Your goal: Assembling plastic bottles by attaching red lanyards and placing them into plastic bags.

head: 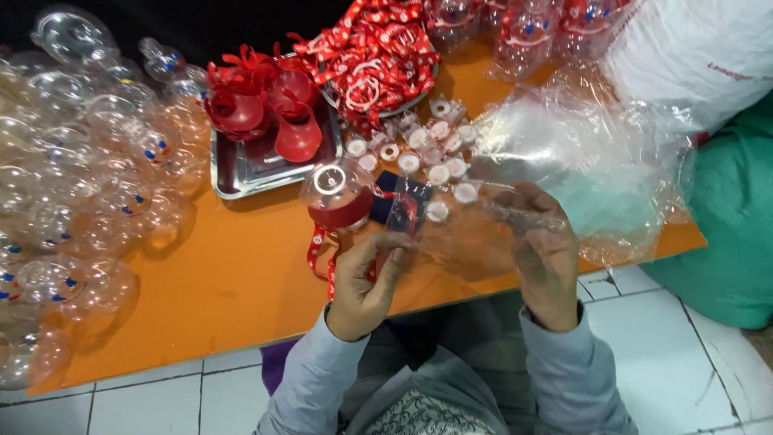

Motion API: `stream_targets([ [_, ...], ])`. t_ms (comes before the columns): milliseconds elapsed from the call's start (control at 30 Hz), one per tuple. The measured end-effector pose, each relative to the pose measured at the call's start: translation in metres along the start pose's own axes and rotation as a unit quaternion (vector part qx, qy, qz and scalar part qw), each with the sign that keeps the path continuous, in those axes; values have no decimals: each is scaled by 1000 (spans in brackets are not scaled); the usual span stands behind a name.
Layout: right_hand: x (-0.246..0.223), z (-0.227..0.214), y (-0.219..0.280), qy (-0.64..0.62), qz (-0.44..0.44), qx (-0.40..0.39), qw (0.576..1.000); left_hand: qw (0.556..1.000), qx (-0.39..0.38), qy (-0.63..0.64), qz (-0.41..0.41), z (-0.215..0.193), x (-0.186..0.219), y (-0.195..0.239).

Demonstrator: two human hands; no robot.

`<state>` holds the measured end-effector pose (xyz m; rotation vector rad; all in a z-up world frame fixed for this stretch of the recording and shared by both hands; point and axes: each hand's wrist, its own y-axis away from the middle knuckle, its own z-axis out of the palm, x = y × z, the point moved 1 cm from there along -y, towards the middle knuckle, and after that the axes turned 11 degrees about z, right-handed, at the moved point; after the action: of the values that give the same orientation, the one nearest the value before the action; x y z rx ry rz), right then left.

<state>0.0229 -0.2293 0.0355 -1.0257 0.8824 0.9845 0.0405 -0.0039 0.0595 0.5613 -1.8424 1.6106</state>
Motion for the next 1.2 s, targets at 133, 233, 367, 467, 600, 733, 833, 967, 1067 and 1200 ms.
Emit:
stream_targets([
  [133,-14,9,-6,94,-28,84,992,999,-19,-20,-18,-1,-1,0],
  [233,-1,-8,-14,-27,-35,114,992,998,-64,-16,-21,-4,-1,-2],
  [367,5,-22,-20,-122,16,193,973,997,-50,0,-63,-13,-33,28],
  [467,10,-30,-21,-136,33,216,966,993,20,29,-112,-21,-44,38],
  [600,4,-20,-17,-183,60,234,953,978,116,81,-153,-20,-50,48],
  [733,13,-24,-15,-188,81,243,948,978,144,22,-152,-8,-46,50],
  [833,16,-28,-12,-199,92,248,944,973,167,-41,-157,-11,-48,59],
  [967,13,-28,-5,-201,99,202,953,969,149,11,-199,-13,-43,66],
  [1067,4,-21,2,-211,98,172,957,963,116,58,-234,-14,-40,73],
  [1200,4,-27,12,-248,82,82,962,956,90,85,-265,-10,-48,81],
])
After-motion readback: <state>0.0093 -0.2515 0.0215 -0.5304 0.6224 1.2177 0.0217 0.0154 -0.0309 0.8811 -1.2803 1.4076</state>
